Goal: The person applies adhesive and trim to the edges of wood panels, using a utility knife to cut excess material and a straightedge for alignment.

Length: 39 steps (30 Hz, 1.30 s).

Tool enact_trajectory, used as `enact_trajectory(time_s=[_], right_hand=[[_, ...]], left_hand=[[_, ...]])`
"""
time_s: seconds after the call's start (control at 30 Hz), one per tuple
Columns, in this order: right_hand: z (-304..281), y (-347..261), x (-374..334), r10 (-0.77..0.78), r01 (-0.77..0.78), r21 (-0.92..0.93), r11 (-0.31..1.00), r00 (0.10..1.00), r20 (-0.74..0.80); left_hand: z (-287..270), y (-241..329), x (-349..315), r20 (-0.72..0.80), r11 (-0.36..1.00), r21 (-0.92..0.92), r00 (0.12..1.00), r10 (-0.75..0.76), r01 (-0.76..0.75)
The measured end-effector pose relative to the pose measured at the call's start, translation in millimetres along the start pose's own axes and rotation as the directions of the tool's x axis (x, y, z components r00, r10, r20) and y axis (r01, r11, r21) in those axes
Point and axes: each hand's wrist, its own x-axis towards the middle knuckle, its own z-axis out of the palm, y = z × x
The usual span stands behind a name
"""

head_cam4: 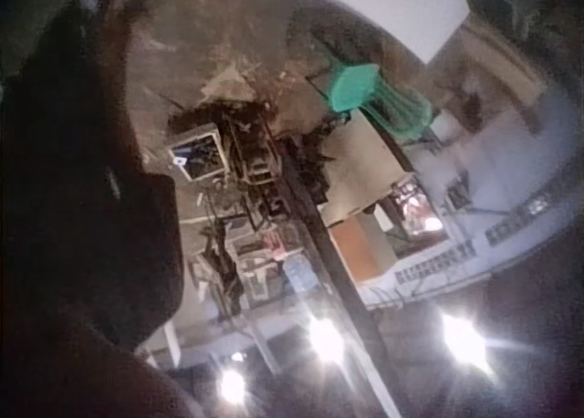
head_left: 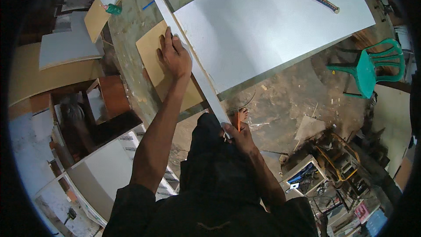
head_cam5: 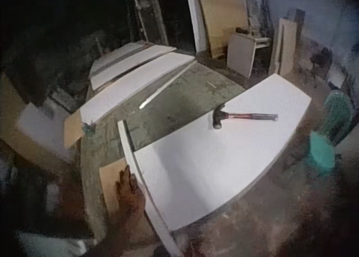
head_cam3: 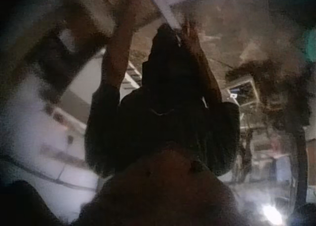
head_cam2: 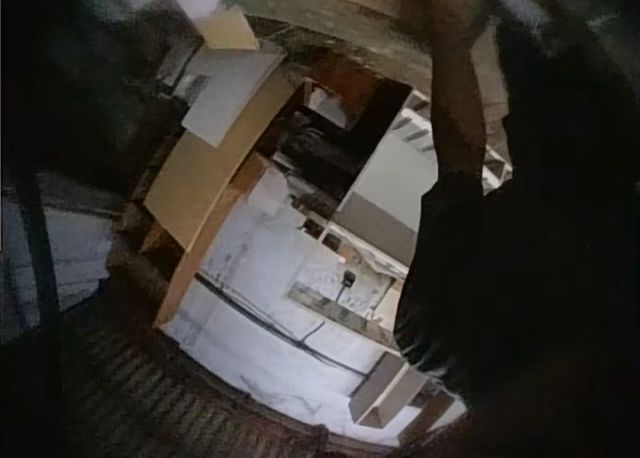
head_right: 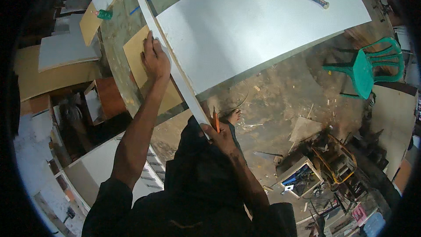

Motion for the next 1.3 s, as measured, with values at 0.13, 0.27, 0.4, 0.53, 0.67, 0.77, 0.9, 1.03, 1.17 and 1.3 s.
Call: enact_trajectory(time_s=[0.13,0.27,0.4,0.53,0.67,0.77,0.9,1.03,1.17,1.3], right_hand=[[-5.1,-0.6,-0.8,0.059,-0.058,-0.024,0.998,0.997,0.053],[-1.7,-9.4,-2.7,0.048,-0.048,-0.004,0.999,0.998,0.049],[0.1,-8.0,-2.5,0.054,-0.055,0.043,0.998,0.998,0.021],[-3.1,3.1,1.3,0.061,-0.063,0.051,0.997,0.997,0.047],[-2.6,3.2,0.5,0.045,-0.048,0.051,0.998,0.998,0.054],[-0.6,-1.5,-0.5,0.086,-0.087,0.044,0.995,0.996,0.03],[-4.8,-4.2,-1.1,0.104,-0.104,-0.009,0.995,0.994,0.036],[-7.2,3.6,3.8,0.054,-0.055,0.008,0.998,0.995,0.085],[-8.5,5.0,10.8,-0.079,0.079,-0.015,0.997,0.997,0.025],[-2.3,-8.0,16.8,-0.145,0.144,-0.064,0.987,0.989,-0.01]], left_hand=[[-1.4,-2.2,-0.3,0.011,1.0,-0.01,1.0,0.014,-0.014],[0.7,0.0,-0.9,0.004,1.0,-0.012,1.0,-0.007,0.007],[-3.5,4.4,-1.4,0.03,1.0,0.003,1.0,-0.004,0.004],[-4.1,6.2,-2.2,0.025,1.0,0.01,1.0,0.01,-0.01],[-2.2,3.4,-3.0,-0.01,0.999,0.029,0.999,0.035,-0.035],[-2.1,2.0,-2.7,-0.011,0.999,0.037,0.999,0.036,-0.036],[-1.6,16.7,-2.2,0.066,0.998,0.054,0.997,-0.037,0.033],[3.8,7.1,0.0,-0.002,0.985,0.166,0.999,-0.049,0.049],[4.4,15.2,-0.4,0.047,0.985,0.146,0.994,-0.094,0.086],[5.2,17.3,-2.6,0.014,0.987,0.146,0.998,-0.062,0.059]])
